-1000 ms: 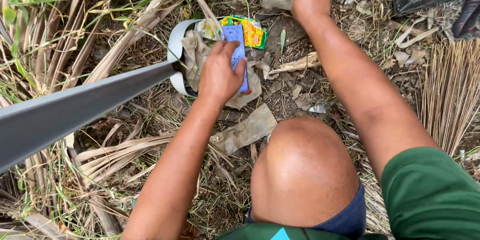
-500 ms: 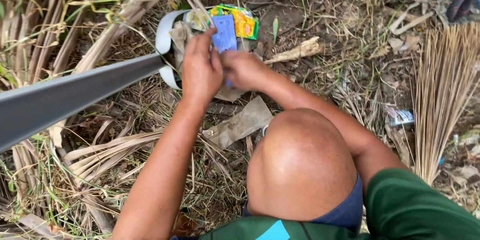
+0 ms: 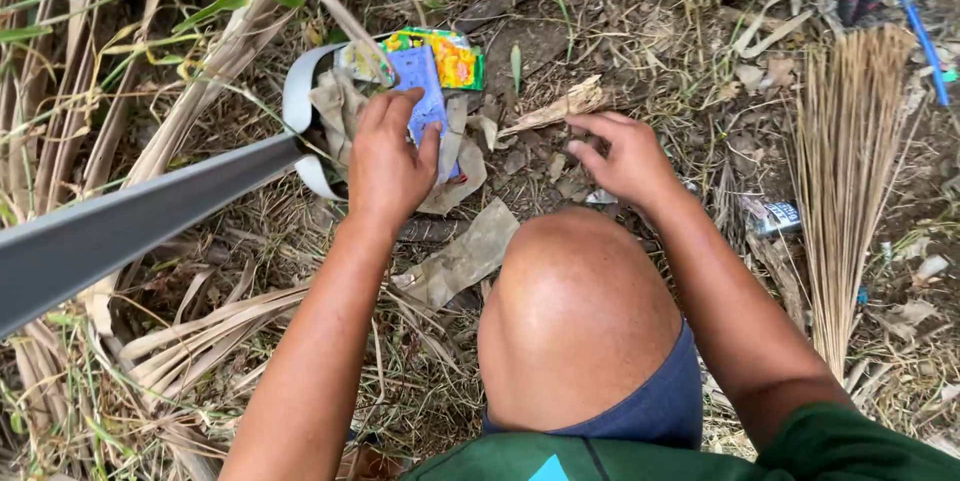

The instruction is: The recorder is picking up various pieces of litter and organic debris from the ground and placing them into a dustpan.

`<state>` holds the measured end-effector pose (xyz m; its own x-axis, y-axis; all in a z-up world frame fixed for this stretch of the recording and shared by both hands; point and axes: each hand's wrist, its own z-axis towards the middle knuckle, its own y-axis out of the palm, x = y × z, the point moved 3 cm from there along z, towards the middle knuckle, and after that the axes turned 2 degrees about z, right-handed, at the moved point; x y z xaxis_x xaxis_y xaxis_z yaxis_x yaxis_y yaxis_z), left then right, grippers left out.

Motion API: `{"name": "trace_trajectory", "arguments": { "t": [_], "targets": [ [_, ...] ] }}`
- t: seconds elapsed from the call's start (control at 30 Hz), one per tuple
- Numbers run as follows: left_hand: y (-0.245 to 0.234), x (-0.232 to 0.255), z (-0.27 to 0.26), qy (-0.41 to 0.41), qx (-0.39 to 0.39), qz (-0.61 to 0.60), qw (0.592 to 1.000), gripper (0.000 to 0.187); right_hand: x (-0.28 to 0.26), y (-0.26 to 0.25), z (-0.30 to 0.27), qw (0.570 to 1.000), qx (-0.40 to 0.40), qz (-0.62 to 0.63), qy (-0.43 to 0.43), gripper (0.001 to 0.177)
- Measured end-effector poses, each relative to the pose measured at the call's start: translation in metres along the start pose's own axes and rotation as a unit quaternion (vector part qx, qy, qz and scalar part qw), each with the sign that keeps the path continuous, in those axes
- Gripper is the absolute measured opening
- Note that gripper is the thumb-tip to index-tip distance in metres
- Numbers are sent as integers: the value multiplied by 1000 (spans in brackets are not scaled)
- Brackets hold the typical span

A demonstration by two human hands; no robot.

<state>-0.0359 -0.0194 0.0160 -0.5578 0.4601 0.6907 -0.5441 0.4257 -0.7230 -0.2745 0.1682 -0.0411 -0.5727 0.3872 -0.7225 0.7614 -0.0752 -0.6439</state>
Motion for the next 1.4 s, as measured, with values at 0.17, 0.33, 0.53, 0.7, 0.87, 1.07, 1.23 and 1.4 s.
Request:
{"name": "trace_trajectory", "arguments": {
  "t": [0.17,0.33,0.53,0.7,0.87,1.07,1.23,1.4],
  "targets": [
    [16,25,12,-4,-42,-7,999,35,40,-28,-13,992,63,11,108,38],
    [34,36,14,37,-45,-11,998,33,163,-96,-12,933,303,-88,172,36],
    [44,47,11,47,-97,-2,994,35,234,-130,46,881,268,-133,368,36],
    [40,49,12,63,-80,-10,995,34,238,-126,54,863,274,-173,388,18],
    [40,46,13,68,-74,-11,995,31,168,-108,25,921,265,-72,276,6],
    [59,67,15,86,-102,-22,991,34,255,-108,48,920,359,-82,133,22],
    [75,109,33,103,-161,-21,981,36,317,-100,60,674,532,405,313,19],
    [74,136,46,144,-157,-18,977,35,275,-109,43,846,403,-13,348,13]
  ]
}}
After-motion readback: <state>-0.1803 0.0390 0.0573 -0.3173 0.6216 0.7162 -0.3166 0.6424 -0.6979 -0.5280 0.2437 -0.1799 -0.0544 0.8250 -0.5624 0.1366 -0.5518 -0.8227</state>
